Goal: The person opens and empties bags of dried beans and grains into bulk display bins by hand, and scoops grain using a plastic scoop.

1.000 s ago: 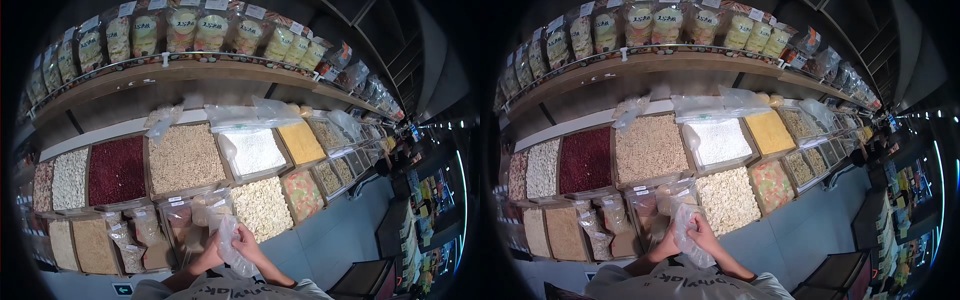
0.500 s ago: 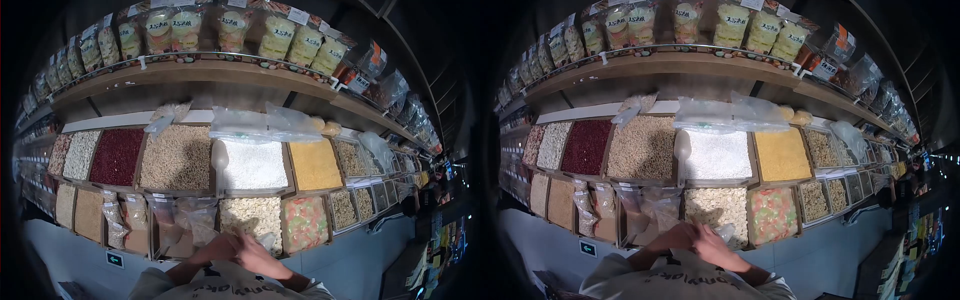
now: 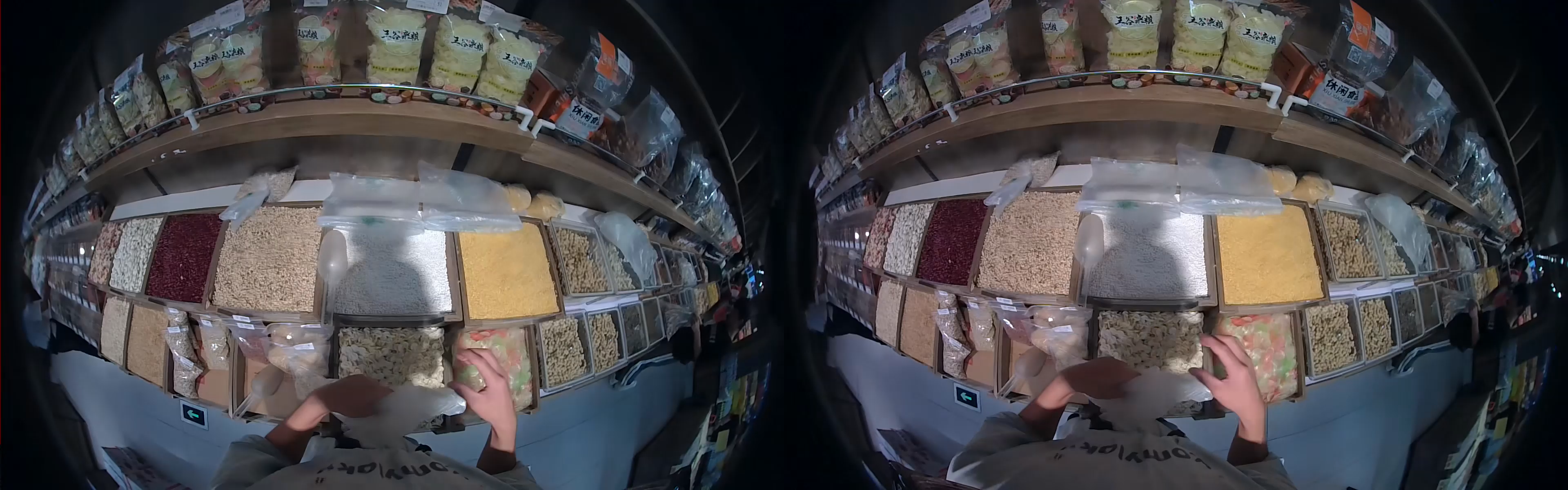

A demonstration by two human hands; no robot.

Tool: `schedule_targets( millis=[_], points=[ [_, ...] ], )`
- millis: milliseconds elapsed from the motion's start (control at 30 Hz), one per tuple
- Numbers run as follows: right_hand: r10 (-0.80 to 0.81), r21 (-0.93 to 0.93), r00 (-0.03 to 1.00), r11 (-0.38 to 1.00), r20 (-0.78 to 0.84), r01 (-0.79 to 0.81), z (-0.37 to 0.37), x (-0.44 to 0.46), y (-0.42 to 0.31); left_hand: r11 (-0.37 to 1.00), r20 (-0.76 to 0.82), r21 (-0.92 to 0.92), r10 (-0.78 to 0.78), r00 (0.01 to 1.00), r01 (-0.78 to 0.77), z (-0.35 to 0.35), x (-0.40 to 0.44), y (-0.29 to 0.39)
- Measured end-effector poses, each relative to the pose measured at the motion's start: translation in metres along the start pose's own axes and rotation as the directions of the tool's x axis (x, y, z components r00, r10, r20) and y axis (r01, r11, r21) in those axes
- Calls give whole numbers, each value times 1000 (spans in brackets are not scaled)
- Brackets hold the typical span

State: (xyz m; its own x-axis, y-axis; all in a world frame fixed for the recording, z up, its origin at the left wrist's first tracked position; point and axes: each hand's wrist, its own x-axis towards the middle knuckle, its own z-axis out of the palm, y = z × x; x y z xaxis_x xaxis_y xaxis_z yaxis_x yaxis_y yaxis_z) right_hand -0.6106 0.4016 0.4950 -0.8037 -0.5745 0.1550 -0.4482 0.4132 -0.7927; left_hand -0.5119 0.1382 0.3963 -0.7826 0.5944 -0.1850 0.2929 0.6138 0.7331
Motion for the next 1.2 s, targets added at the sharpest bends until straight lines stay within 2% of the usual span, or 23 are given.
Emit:
schedule_targets(
  millis=[100,133,200,233,267,300,367,433,500,533,600,667,733,767,833,867,900,967,1000,1067,1100,1167,1200],
  points=[
    [-440,-74,823,866,359,495,46,4,-39,975,-175,-158,128,976,-156,15,19,-22],
    [-441,-71,820,865,364,497,50,4,-25,875,-119,-458,118,986,-160,15,24,-28],
    [69,-254,849,964,525,78,64,7,13,684,-77,-716,125,989,-142,11,31,-31],
    [86,-127,805,992,587,-14,39,14,30,840,-72,-524,118,990,-138,1,32,-29],
    [-111,47,824,994,556,103,37,16,72,947,-67,-299,106,992,-122,-13,31,-26],
    [-49,111,823,994,566,-17,16,24,89,994,-62,-58,88,994,-92,-30,29,-21],
    [211,187,833,919,510,-348,-15,37,104,994,52,-111,3,999,3,-63,30,-8],
    [280,220,825,876,491,-429,-16,52,115,943,24,-279,192,981,-178,-68,33,-20],
    [113,385,990,913,85,-137,-3,70,108,942,-9,-313,121,993,-117,-82,39,-26],
    [98,503,991,854,95,-133,3,76,86,935,-32,-349,53,998,-61,-90,45,-29],
    [-343,459,885,871,315,174,24,86,92,899,-101,-430,43,994,-83,-101,59,-33],
    [-462,516,775,831,431,209,49,97,73,858,-151,-503,35,988,-107,-110,71,-33],
    [-325,310,887,924,329,224,57,119,45,639,-464,-710,-111,879,-295,-123,83,-29],
    [-328,309,884,924,333,226,67,121,54,639,-470,-709,-113,876,-298,-127,88,-33],
    [12,623,969,763,249,-170,84,124,73,662,-423,-747,-395,816,-67,-132,98,-42],
    [-8,561,994,826,105,-53,90,132,75,680,-483,-709,-277,831,-186,-146,104,-53],
    [-7,560,994,827,107,-54,89,137,76,569,-475,-782,-277,835,-256,-160,107,-65],
    [502,918,857,278,113,-283,82,145,79,959,-829,-270,-188,526,-83,-183,122,-106],
    [499,918,859,279,112,-282,81,148,88,915,-882,104,-96,461,390,-203,120,-112],
    [445,983,880,-3,167,-185,86,150,118,675,-877,323,-52,478,664,-208,127,-156],
    [443,984,882,1,161,-180,93,146,130,676,-878,325,-45,477,662,-208,132,-179],
    [415,919,907,324,73,-223,104,146,152,633,-829,333,-158,537,699,-218,142,-208],
    [413,921,909,328,62,-212,102,155,157,673,-824,263,-216,524,692,-232,140,-192]
  ],
)
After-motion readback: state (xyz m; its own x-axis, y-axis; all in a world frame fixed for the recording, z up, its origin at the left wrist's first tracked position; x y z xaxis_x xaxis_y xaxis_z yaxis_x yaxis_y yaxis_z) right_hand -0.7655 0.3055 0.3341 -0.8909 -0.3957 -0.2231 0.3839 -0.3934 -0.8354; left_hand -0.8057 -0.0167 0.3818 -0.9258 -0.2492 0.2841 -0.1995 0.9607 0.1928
